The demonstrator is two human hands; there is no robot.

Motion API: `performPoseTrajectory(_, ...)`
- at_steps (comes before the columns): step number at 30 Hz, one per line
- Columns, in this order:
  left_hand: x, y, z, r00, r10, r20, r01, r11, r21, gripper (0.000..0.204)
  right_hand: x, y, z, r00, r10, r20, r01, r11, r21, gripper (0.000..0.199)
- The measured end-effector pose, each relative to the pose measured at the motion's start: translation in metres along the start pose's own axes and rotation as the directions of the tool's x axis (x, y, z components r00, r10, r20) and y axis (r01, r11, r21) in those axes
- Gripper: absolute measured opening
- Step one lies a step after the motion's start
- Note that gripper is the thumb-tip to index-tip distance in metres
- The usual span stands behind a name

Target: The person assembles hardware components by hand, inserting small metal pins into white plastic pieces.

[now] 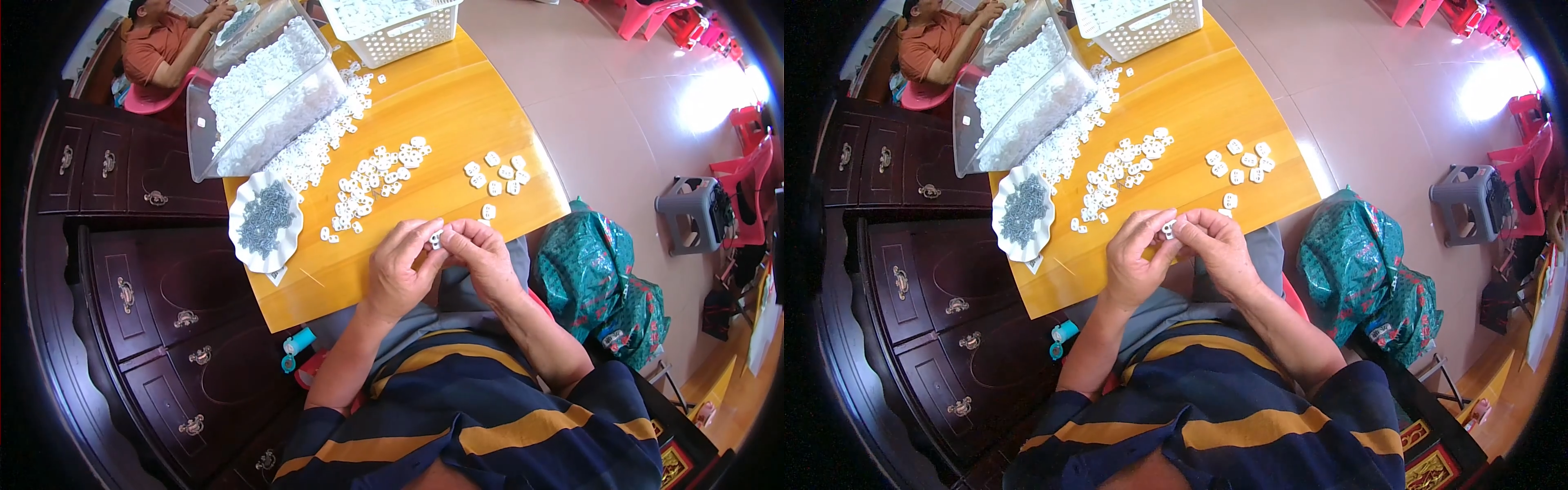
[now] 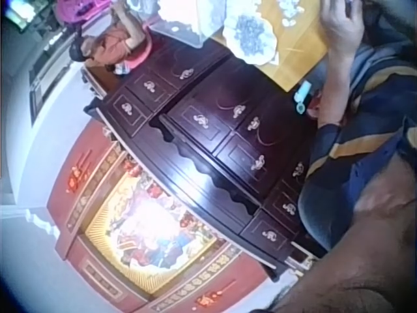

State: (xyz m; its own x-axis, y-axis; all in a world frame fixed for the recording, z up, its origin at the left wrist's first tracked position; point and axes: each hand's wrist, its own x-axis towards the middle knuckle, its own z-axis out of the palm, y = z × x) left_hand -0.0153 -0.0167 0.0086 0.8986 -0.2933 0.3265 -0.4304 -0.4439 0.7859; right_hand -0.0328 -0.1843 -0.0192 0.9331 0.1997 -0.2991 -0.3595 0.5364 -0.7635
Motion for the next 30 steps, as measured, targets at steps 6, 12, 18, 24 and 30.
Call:
performPoseTrajectory(6, -0.001, -0.002, -0.005, 0.999, -0.025, 0.036, 0.025, 1.0, -0.016, 0.037, 0.001, -0.003, -0.001, 0.997, 0.08, 0.018, -0.081, 0.994, 0.073, 0.019)
performPoseTrajectory(12, 0.002, 0.001, -0.01, 0.997, -0.011, 0.083, 0.011, 1.0, 0.001, 0.032, 0.002, -0.003, -0.001, 0.994, 0.104, 0.018, -0.105, 0.992, 0.075, 0.02)
performPoseTrajectory(18, 0.004, 0.0, -0.013, 0.994, 0.03, 0.101, -0.032, 0.999, 0.024, 0.029, -0.001, -0.004, 0.005, 0.999, 0.05, -0.007, -0.05, 0.999, -0.008, 0.022)
performPoseTrajectory(24, 0.006, -0.001, -0.013, 0.993, 0.084, 0.077, -0.086, 0.996, 0.025, 0.027, -0.001, 0.003, 0.003, 1.0, -0.015, -0.015, 0.014, 0.998, -0.067, 0.023)
performPoseTrajectory(30, 0.004, -0.004, -0.009, 0.997, 0.065, 0.045, -0.063, 0.998, -0.027, 0.027, -0.003, 0.001, 0.007, 0.998, -0.051, -0.033, 0.048, 0.995, -0.092, 0.023)
